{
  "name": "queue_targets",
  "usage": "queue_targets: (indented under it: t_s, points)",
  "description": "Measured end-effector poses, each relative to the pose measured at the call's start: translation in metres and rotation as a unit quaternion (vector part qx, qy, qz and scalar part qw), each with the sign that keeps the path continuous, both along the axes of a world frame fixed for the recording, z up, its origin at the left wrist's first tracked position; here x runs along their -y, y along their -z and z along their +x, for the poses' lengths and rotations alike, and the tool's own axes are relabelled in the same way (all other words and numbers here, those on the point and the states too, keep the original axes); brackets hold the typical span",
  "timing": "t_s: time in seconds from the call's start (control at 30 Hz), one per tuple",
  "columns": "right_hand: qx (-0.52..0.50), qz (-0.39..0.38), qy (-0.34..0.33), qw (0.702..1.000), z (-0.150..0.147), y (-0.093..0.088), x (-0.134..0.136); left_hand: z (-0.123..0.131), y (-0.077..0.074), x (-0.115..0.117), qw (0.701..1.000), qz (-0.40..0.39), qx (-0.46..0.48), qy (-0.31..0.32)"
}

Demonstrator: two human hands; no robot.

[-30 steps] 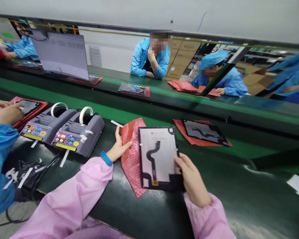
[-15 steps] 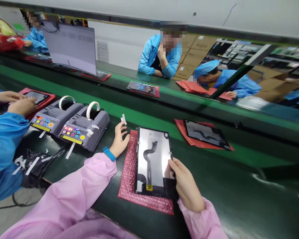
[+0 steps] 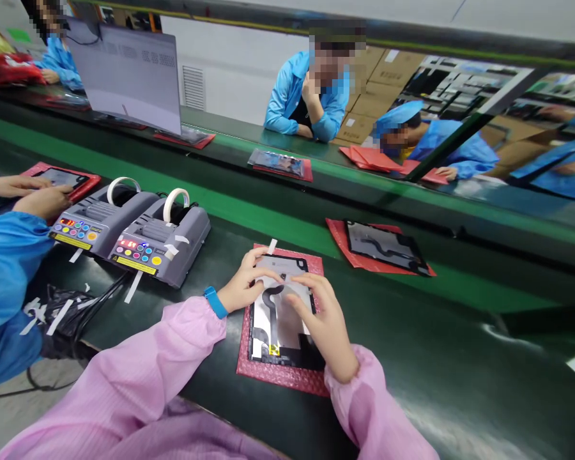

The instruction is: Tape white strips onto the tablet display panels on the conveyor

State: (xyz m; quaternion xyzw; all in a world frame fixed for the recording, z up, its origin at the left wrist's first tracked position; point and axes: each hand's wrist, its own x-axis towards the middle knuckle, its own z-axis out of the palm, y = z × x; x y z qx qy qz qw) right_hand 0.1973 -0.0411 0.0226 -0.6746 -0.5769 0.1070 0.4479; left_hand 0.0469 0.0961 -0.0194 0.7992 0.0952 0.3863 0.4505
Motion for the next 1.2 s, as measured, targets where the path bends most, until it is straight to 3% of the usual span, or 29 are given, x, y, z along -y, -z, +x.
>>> queue_targets:
  t_s: [0.1, 0.23, 0.33, 0.47, 0.57, 0.67, 1.0, 1.2]
  points:
    - [-0.083, 0.014, -0.001, 0.996, 0.005, -0.008, -0.015, 0.0, 0.001, 0.001, 0.999, 0.004, -0.028, 0.024]
    - [-0.191, 0.016, 0.004, 0.981, 0.02, -0.009, -0.021, 0.0, 0.006, -0.011, 0.998, -0.034, -0.043, -0.037]
    - [-0.143, -0.09, -0.085, 0.982, 0.022, 0.004, -0.024, -0.001, 0.008, -0.019, 0.994, -0.039, -0.073, -0.074]
    - [-0.038, -0.165, -0.145, 0.975, 0.012, 0.031, -0.031, -0.004, 0.011, -0.022, 0.994, -0.011, -0.112, -0.012]
    - [0.01, -0.159, -0.138, 0.978, 0.008, 0.045, -0.035, -0.008, 0.013, -0.025, 0.987, 0.011, -0.147, 0.057]
    - [0.033, -0.15, -0.124, 0.98, 0.008, 0.05, -0.036, -0.01, 0.015, -0.025, 0.98, 0.029, -0.177, 0.088]
    - [0.062, -0.104, -0.086, 0.989, 0.004, 0.057, -0.034, -0.005, 0.025, -0.01, 0.973, 0.075, -0.215, 0.024]
    - [0.051, -0.079, 0.004, 0.996, 0.009, 0.054, -0.059, -0.005, 0.026, -0.011, 0.977, 0.061, -0.203, 0.031]
